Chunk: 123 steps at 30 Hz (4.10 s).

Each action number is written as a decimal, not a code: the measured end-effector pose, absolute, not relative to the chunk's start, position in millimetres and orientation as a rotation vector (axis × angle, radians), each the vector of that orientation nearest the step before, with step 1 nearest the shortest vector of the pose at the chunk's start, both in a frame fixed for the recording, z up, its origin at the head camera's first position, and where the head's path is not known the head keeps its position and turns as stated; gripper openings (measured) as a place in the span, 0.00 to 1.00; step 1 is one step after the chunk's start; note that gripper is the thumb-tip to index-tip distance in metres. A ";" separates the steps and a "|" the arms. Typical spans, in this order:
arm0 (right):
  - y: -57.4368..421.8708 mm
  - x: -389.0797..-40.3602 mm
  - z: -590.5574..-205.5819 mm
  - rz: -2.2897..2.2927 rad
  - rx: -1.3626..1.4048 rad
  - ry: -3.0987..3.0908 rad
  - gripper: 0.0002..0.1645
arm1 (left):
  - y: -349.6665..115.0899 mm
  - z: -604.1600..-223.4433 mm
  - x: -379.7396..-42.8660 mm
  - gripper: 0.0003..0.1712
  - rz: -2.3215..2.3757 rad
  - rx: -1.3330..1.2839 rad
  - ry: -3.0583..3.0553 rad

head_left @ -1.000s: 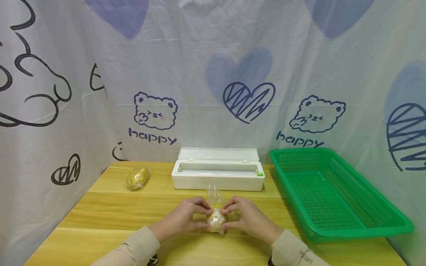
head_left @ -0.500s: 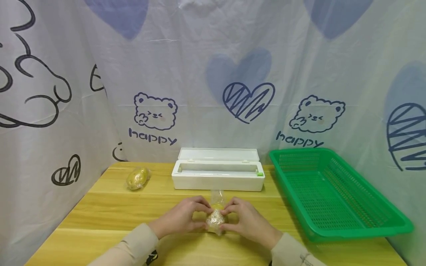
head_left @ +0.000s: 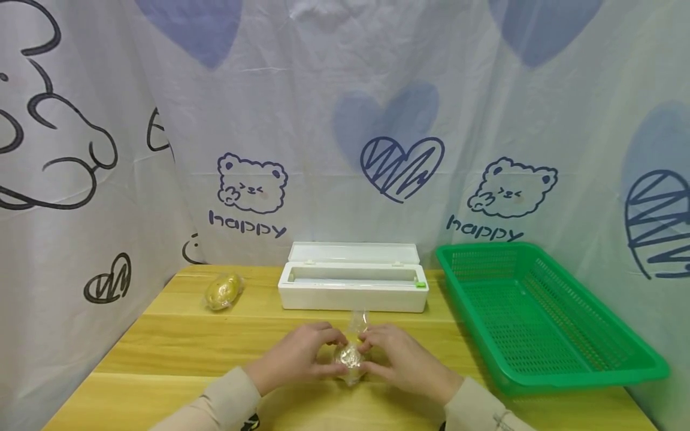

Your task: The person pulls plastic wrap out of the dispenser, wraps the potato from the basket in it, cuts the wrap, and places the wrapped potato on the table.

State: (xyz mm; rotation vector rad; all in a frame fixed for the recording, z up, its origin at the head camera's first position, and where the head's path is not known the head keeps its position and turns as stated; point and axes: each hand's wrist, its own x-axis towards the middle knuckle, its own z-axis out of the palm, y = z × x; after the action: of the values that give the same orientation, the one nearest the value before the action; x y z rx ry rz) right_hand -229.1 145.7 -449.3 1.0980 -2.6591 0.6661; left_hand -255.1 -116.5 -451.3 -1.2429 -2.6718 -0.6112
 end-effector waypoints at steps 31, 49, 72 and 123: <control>153.6 -234.2 -429.1 0.861 1.102 -2.871 0.06 | -116.5 -451.9 -251.5 0.11 -0.631 -1.258 -2.594; 141.8 -233.5 -453.5 0.749 1.028 -2.740 0.15 | -110.8 -462.7 -259.6 0.07 -0.892 -1.209 -2.654; 156.6 -192.2 -451.2 0.676 1.322 -2.912 0.04 | -115.9 -462.0 -209.7 0.06 -0.358 -1.729 -2.515; 148.4 -235.7 -449.3 1.013 0.871 -2.716 0.09 | -102.1 -458.5 -240.2 0.10 -0.952 -1.059 -2.566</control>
State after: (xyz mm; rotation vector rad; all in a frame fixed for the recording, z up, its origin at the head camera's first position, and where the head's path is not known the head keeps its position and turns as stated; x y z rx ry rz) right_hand -235.7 148.4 -449.3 0.8710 -2.7160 1.0126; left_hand -240.2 -102.1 -458.5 -1.0592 -2.5663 -0.9520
